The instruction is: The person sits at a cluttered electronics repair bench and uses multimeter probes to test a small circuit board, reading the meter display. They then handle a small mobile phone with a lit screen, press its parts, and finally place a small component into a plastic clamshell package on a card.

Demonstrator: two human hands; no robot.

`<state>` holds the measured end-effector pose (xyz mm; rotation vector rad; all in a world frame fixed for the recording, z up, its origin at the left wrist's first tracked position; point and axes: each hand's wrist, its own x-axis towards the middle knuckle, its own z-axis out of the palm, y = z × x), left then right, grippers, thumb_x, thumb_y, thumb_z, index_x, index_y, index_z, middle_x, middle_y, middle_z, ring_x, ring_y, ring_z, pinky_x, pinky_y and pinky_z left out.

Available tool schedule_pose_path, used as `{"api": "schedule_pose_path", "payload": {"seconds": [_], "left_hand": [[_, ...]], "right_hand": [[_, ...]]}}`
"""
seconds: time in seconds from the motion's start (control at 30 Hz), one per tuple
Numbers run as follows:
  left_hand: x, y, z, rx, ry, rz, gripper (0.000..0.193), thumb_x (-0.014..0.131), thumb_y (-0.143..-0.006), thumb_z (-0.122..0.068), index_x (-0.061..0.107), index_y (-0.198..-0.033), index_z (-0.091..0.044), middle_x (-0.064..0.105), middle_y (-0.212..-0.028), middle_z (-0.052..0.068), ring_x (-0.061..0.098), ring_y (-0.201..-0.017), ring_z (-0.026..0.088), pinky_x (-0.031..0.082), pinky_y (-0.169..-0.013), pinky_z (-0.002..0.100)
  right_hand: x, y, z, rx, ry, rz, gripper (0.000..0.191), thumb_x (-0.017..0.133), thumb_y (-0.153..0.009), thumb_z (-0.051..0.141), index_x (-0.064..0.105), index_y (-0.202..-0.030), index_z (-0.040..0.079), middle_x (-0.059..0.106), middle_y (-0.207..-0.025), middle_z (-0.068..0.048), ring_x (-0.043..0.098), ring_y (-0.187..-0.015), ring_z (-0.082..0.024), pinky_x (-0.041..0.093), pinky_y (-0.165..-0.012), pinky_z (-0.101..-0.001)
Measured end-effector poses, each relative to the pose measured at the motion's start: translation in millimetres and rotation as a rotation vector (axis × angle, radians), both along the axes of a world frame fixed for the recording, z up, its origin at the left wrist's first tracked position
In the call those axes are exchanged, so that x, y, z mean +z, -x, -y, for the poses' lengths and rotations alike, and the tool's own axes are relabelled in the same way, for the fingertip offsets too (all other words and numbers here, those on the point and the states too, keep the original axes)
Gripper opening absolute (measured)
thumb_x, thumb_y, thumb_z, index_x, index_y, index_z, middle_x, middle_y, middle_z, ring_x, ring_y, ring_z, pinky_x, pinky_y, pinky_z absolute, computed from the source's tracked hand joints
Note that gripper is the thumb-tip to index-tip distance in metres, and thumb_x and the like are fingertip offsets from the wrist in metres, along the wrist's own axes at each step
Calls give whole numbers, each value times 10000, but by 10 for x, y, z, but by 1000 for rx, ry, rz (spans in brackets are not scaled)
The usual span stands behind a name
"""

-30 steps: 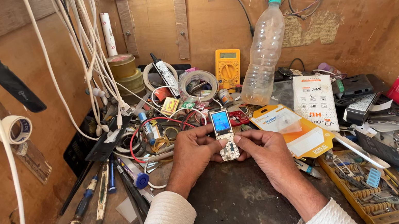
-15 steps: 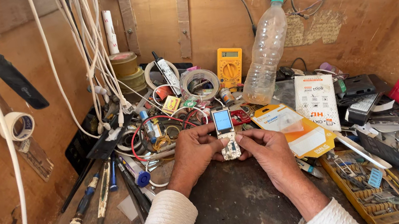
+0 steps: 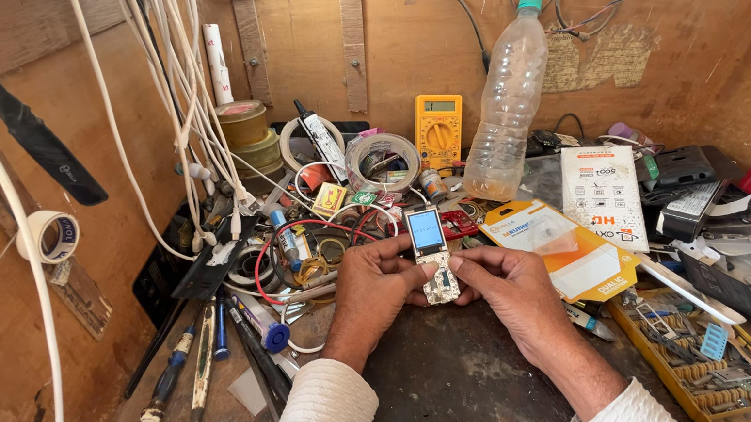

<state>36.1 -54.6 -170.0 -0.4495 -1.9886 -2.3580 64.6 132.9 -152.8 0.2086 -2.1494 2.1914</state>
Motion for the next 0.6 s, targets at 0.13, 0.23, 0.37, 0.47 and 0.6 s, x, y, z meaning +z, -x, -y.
{"api": "schedule_pose_path", "payload": {"seconds": [0.13,0.23,0.37,0.47,0.6], "left_hand": [[8,-9,-2,-5,-11,-1,418,774,-821,12,730,-1237,12,781,-836,92,720,-674,114,619,-563,265],[10,-12,-1,-1,-11,9,424,773,-822,12,729,-1244,8,780,-833,93,717,-670,114,617,-564,265],[5,-9,-1,-2,-7,4,426,773,-823,14,728,-1247,11,779,-830,95,712,-665,113,612,-561,264],[-1,-10,-5,10,-6,23,425,774,-821,13,723,-1244,15,779,-825,98,715,-660,117,615,-559,265],[6,-11,-7,-4,-21,4,429,772,-824,10,724,-1250,15,778,-827,93,710,-665,109,615,-562,260]], "right_hand": [[-6,6,4,5,8,2,292,728,-905,153,770,-1089,-70,768,-888,-99,647,-701,-130,553,-655,-266],[-14,6,6,-5,-4,-3,290,732,-907,151,771,-1087,-73,761,-877,-106,644,-694,-137,551,-652,-270],[-21,5,-2,-1,3,0,288,729,-907,152,771,-1087,-69,760,-874,-97,645,-694,-132,552,-654,-267],[-19,11,-3,-7,-3,-2,287,731,-909,150,771,-1084,-73,745,-859,-98,646,-691,-137,552,-652,-269],[-17,16,6,-2,5,1,288,733,-903,147,770,-1082,-75,753,-865,-94,641,-692,-135,545,-651,-265]]}}
